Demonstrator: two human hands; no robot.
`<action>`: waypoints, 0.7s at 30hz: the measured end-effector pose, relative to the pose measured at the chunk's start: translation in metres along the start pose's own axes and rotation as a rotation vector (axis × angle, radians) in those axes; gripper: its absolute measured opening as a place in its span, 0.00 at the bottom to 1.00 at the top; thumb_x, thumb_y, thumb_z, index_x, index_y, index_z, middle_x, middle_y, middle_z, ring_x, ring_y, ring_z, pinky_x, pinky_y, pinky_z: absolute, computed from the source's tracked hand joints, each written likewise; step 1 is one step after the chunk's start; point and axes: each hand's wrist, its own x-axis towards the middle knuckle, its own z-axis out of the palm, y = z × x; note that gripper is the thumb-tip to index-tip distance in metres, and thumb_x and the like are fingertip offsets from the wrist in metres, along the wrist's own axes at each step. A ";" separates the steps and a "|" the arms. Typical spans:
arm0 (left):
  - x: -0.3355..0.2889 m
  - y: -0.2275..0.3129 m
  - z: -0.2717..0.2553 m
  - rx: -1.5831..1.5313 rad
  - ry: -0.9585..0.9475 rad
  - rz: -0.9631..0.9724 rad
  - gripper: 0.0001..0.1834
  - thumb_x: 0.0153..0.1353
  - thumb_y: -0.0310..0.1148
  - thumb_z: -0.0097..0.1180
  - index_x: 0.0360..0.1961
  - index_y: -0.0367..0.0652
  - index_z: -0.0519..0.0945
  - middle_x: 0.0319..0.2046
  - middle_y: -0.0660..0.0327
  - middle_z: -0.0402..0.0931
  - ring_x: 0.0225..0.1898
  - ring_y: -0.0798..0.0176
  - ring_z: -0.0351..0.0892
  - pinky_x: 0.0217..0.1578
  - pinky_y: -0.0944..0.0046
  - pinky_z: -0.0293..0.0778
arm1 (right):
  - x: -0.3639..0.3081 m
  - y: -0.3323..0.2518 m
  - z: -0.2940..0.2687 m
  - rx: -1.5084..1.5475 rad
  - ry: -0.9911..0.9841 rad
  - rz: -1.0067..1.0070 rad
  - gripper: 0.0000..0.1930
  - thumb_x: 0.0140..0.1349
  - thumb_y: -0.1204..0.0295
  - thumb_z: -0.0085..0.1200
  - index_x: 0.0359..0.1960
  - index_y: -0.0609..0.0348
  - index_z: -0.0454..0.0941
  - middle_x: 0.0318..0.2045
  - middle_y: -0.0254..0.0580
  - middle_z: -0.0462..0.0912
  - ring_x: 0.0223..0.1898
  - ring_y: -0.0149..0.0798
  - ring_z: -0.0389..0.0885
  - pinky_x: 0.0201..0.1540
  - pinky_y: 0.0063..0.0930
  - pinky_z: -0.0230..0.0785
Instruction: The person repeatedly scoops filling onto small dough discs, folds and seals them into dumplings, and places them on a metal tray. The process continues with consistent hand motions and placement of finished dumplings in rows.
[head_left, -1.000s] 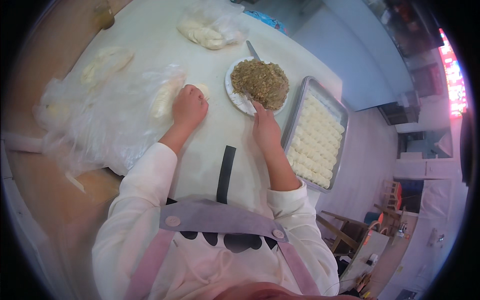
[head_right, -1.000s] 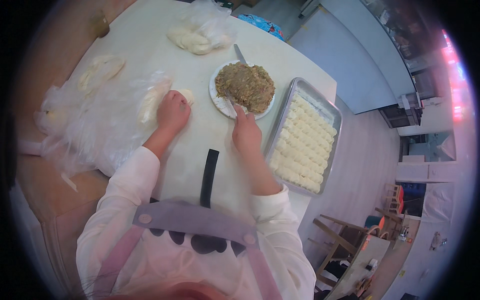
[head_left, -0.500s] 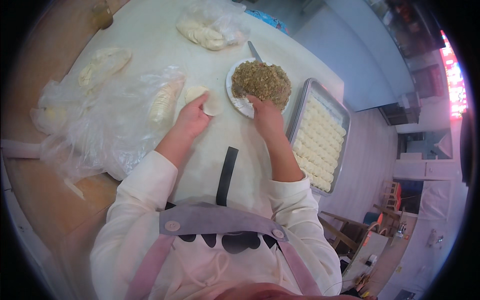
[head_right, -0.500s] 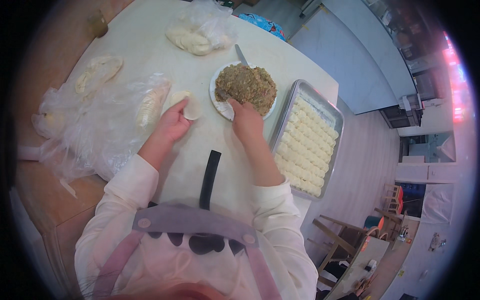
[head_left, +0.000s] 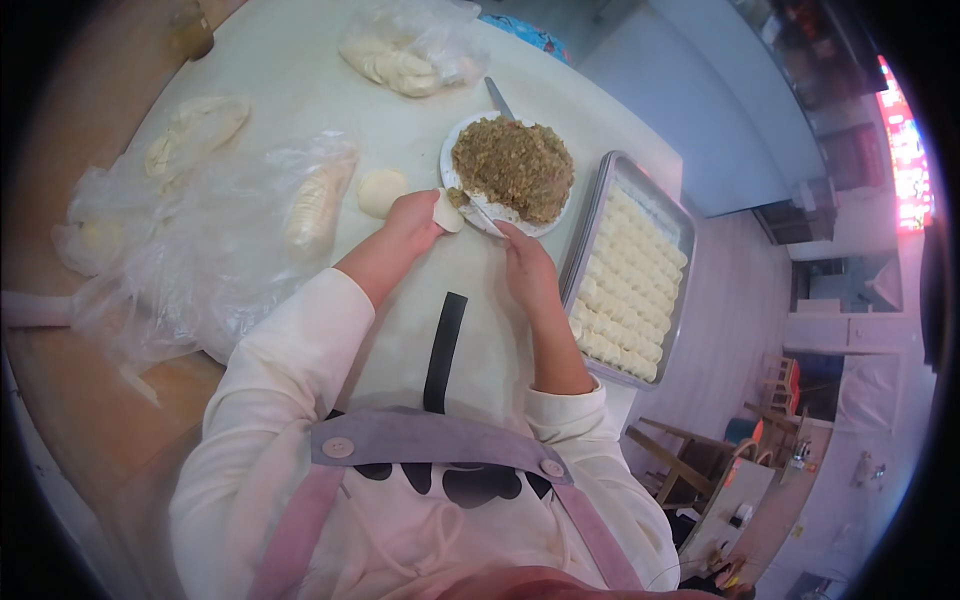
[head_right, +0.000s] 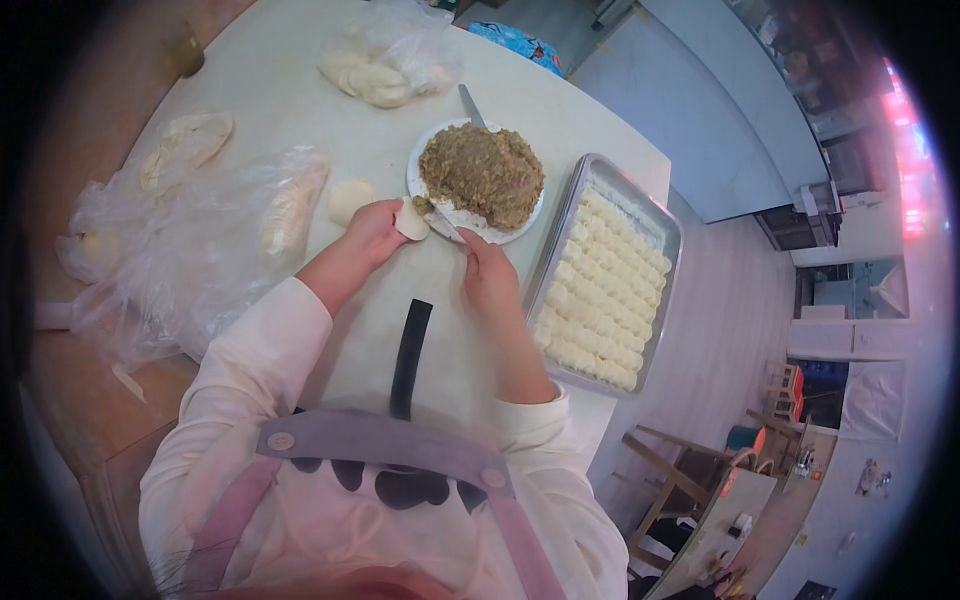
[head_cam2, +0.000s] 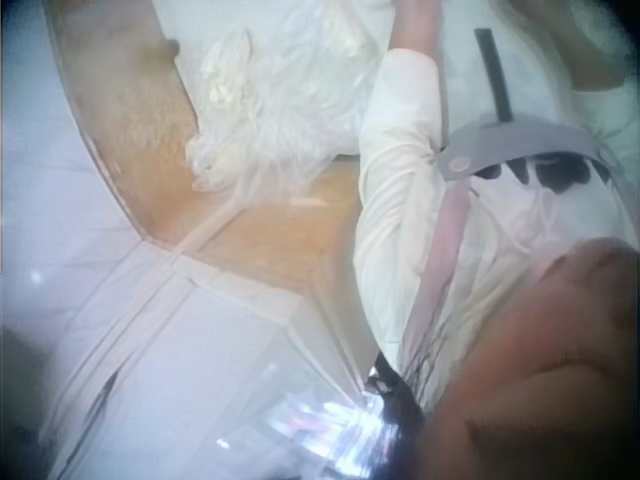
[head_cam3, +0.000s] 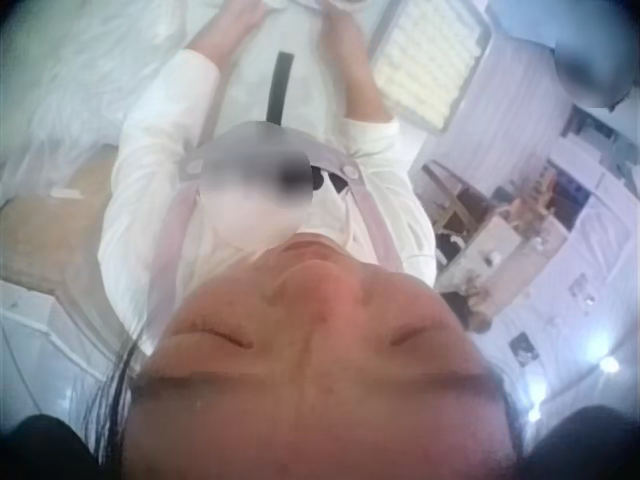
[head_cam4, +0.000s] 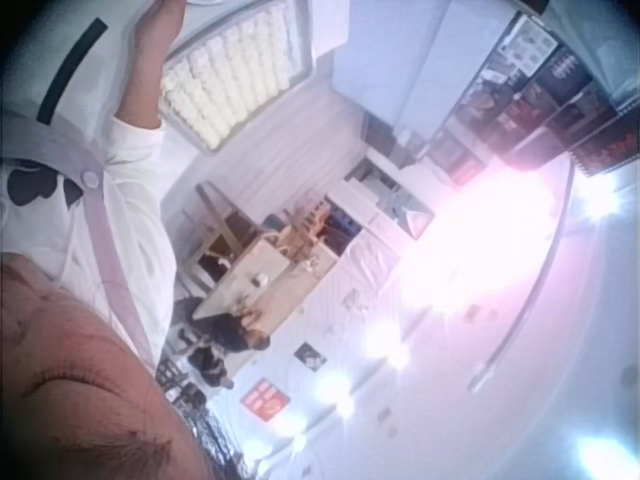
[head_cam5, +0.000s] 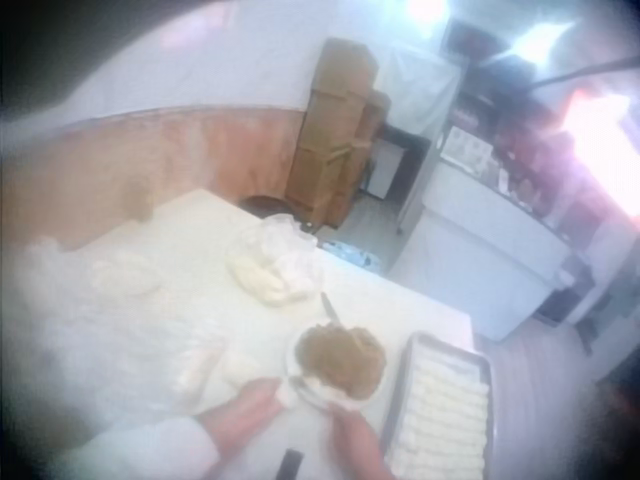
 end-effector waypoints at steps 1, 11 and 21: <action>0.001 0.000 0.002 0.004 -0.010 0.000 0.20 0.69 0.25 0.36 0.59 0.25 0.58 0.58 0.42 0.63 0.57 0.44 0.68 0.58 0.43 0.67 | -0.001 0.001 0.002 0.058 0.027 0.016 0.19 0.64 0.76 0.45 0.56 0.47 0.75 0.42 0.56 0.79 0.45 0.53 0.77 0.51 0.38 0.68; -0.021 0.004 -0.005 -0.094 0.086 0.111 0.20 0.71 0.31 0.35 0.58 0.28 0.61 0.56 0.46 0.66 0.58 0.47 0.67 0.59 0.41 0.65 | -0.035 -0.019 0.000 0.037 -0.039 -0.040 0.18 0.67 0.72 0.43 0.57 0.50 0.74 0.28 0.42 0.76 0.35 0.37 0.77 0.41 0.29 0.69; -0.055 0.016 0.015 -0.038 -0.078 0.151 0.20 0.72 0.36 0.37 0.55 0.29 0.68 0.52 0.50 0.71 0.54 0.53 0.72 0.57 0.52 0.69 | -0.024 -0.024 -0.012 0.324 -0.009 0.108 0.17 0.68 0.69 0.44 0.56 0.52 0.75 0.25 0.32 0.73 0.29 0.27 0.71 0.35 0.22 0.67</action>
